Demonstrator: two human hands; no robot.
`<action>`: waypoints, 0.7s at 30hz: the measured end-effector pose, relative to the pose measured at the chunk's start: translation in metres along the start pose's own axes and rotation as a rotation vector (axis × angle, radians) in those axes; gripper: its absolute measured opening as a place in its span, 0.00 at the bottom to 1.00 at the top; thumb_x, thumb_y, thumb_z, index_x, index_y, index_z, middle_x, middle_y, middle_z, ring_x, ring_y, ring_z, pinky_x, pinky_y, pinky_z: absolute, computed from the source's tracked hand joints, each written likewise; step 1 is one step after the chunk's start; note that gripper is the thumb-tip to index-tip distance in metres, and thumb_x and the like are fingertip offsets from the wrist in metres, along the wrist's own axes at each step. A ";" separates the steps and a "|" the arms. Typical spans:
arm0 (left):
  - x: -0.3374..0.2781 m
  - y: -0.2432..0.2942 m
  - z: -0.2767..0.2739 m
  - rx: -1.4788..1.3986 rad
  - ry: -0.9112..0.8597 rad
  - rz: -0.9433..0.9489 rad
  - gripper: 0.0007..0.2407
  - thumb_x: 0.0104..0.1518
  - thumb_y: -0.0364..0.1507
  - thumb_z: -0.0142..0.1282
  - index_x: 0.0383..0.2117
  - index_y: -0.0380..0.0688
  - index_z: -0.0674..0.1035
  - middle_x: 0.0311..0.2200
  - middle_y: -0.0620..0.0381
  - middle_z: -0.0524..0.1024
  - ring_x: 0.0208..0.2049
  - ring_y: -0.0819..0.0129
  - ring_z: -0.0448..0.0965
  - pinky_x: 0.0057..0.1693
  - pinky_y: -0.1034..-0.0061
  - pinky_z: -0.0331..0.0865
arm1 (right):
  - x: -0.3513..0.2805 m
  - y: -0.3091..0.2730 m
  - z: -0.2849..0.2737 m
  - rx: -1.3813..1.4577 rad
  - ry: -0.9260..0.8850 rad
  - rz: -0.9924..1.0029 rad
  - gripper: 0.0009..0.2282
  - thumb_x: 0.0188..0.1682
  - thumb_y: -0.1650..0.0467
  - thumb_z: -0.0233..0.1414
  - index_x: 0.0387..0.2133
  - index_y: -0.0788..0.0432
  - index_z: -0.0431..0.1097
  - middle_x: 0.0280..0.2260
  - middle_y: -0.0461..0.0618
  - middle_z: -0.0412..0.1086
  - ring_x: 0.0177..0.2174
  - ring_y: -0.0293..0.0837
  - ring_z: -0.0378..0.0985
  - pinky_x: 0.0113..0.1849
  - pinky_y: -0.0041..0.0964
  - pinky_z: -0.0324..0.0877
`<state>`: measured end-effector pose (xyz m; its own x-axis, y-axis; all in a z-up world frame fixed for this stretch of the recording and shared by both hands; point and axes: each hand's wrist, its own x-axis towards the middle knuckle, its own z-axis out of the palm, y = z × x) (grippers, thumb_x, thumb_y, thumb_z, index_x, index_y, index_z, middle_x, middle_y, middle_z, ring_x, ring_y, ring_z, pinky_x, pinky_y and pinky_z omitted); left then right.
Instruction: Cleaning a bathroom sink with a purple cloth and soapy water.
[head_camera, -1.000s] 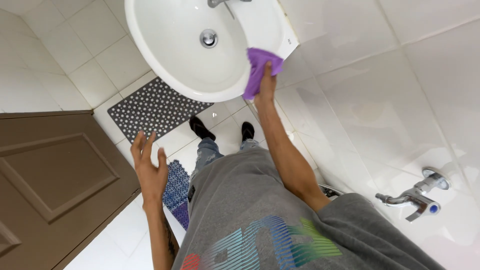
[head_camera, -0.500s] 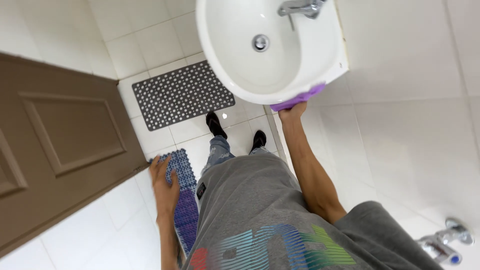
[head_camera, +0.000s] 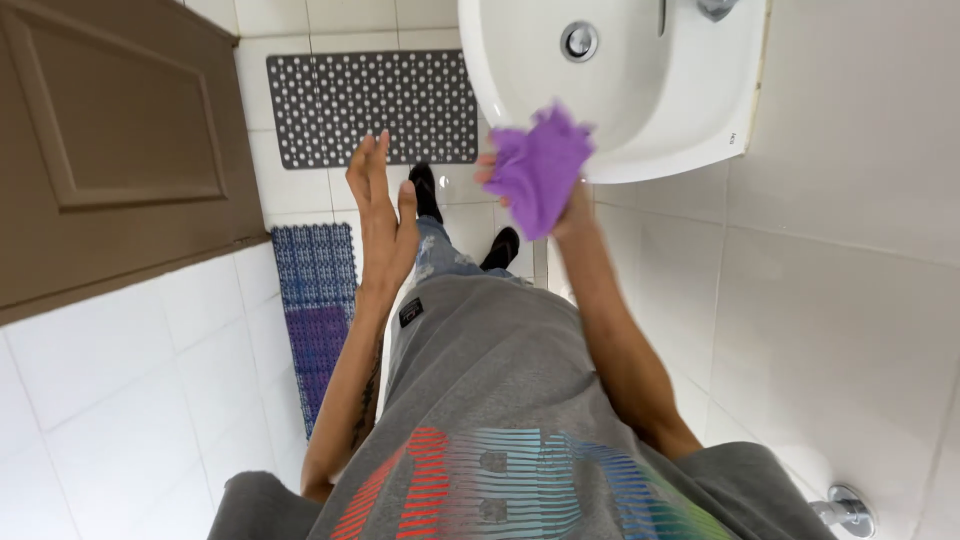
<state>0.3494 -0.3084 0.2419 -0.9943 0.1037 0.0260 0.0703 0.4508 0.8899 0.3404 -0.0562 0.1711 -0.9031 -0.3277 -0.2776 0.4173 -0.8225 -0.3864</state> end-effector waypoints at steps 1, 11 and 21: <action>-0.003 -0.012 0.003 0.000 0.006 -0.012 0.21 0.75 0.34 0.39 0.71 0.39 0.58 0.70 0.39 0.46 0.73 0.44 0.50 0.73 0.50 0.56 | -0.010 -0.017 0.010 0.000 0.002 0.013 0.33 0.55 0.49 0.39 0.59 0.65 0.61 0.47 0.68 0.74 0.43 0.59 0.83 0.32 0.39 0.81; -0.031 -0.074 0.000 0.065 0.204 -0.113 0.16 0.73 0.27 0.40 0.65 0.41 0.69 0.67 0.43 0.55 0.67 0.49 0.61 0.66 0.54 0.67 | 0.000 -0.009 -0.060 -2.649 0.515 -0.558 0.38 0.36 0.58 0.63 0.62 0.56 0.60 0.55 0.60 0.70 0.55 0.60 0.72 0.51 0.59 0.66; -0.068 -0.093 -0.050 0.183 0.365 -0.212 0.18 0.71 0.18 0.39 0.65 0.40 0.71 0.66 0.47 0.59 0.64 0.54 0.67 0.57 0.67 0.71 | 0.021 -0.025 -0.066 -2.426 0.272 -0.253 0.40 0.42 0.45 0.61 0.60 0.61 0.66 0.51 0.58 0.76 0.36 0.51 0.82 0.30 0.38 0.74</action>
<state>0.4064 -0.4019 0.1801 -0.9492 -0.3122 0.0404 -0.1571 0.5811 0.7985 0.3177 -0.0120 0.1172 -0.9859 -0.1523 -0.0688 -0.1315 0.9610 -0.2433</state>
